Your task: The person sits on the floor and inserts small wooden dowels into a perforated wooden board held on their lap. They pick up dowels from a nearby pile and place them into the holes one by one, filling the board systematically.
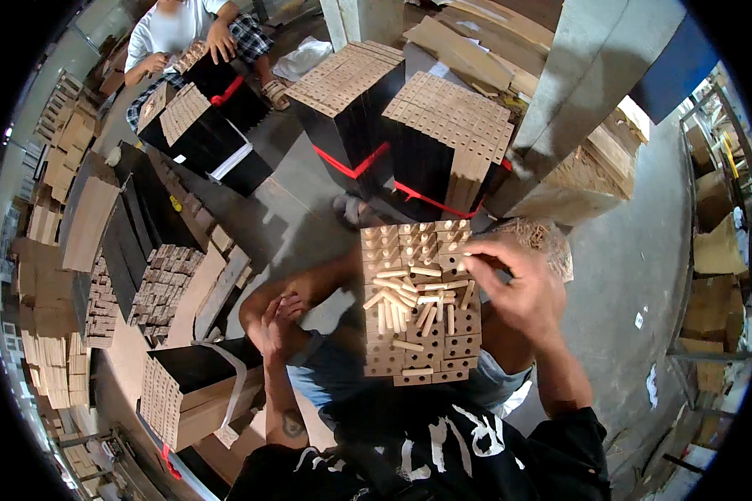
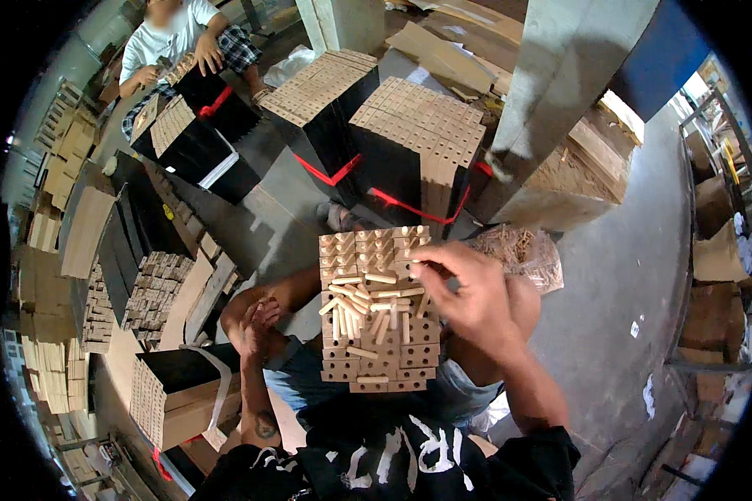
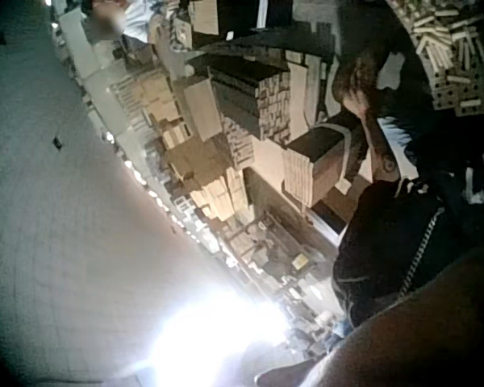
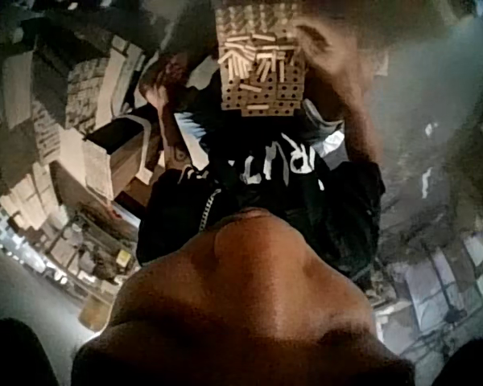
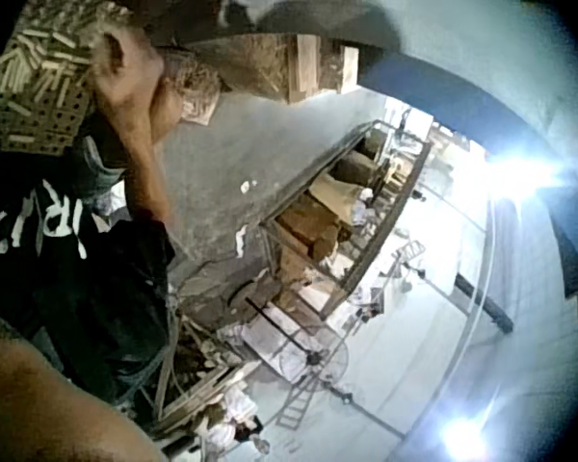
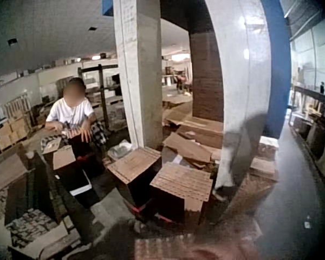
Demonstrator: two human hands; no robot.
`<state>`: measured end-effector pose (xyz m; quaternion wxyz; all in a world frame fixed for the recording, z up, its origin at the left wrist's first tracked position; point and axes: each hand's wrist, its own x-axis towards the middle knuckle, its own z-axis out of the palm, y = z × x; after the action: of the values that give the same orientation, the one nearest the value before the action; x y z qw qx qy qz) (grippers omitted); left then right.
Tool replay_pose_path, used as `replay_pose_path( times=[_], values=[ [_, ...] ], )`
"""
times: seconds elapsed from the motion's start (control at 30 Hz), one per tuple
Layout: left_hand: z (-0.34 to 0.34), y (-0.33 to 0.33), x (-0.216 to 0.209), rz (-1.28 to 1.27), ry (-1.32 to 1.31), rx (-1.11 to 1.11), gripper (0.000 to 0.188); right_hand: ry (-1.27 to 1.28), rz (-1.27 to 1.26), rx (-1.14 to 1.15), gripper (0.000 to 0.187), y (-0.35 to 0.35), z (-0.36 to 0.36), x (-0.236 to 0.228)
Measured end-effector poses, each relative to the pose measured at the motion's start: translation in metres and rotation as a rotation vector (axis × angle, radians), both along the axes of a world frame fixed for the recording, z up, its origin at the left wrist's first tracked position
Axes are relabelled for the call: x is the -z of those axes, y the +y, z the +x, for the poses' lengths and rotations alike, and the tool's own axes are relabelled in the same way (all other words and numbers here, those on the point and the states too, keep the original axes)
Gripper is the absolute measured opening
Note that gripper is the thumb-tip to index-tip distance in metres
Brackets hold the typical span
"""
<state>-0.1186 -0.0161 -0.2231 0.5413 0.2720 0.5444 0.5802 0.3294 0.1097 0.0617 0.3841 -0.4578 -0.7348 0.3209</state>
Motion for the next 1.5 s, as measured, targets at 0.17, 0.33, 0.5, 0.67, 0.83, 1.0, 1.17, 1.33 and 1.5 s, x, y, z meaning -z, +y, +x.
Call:
replay_pose_path(
  times=[0.17, 0.33, 0.5, 0.67, 0.83, 1.0, 1.17, 1.33, 1.5],
  values=[
    [-0.004, -0.006, -0.004, 0.055, -0.051, -0.01, 0.042, -0.193, 0.405, 0.033, 0.02, 0.007, -0.011, 0.025],
    [0.012, -0.004, -0.024, 0.024, -0.003, -0.04, 0.041, -0.2, 0.458, -0.012, 0.022, 0.011, -0.007, 0.022],
    [0.01, -0.002, -0.02, -0.028, 0.027, -0.051, 0.043, -0.225, 0.476, -0.064, 0.026, 0.011, -0.005, 0.02],
    [0.019, 0.0, -0.041, -0.019, 0.066, -0.03, 0.046, -0.285, 0.529, -0.115, 0.035, 0.003, -0.014, 0.022],
    [0.018, 0.001, -0.038, -0.003, 0.074, -0.005, 0.046, -0.266, 0.493, -0.08, 0.035, 0.007, -0.009, 0.021],
    [0.016, 0.0, -0.034, 0.021, 0.03, -0.021, 0.045, -0.402, 0.487, -0.105, 0.046, 0.004, -0.009, 0.02],
    [0.02, -0.004, -0.042, 0.144, 0.057, 0.026, 0.044, -0.511, 0.468, -0.129, 0.059, -0.002, -0.009, 0.009],
    [0.017, -0.005, -0.032, 0.005, 0.045, -0.047, 0.045, -0.505, 0.478, -0.119, 0.059, -0.011, -0.004, 0.016],
    [0.019, -0.002, -0.033, 0.031, 0.045, -0.046, 0.037, -0.524, 0.508, -0.087, 0.053, -0.006, 0.006, 0.023]
  ],
)
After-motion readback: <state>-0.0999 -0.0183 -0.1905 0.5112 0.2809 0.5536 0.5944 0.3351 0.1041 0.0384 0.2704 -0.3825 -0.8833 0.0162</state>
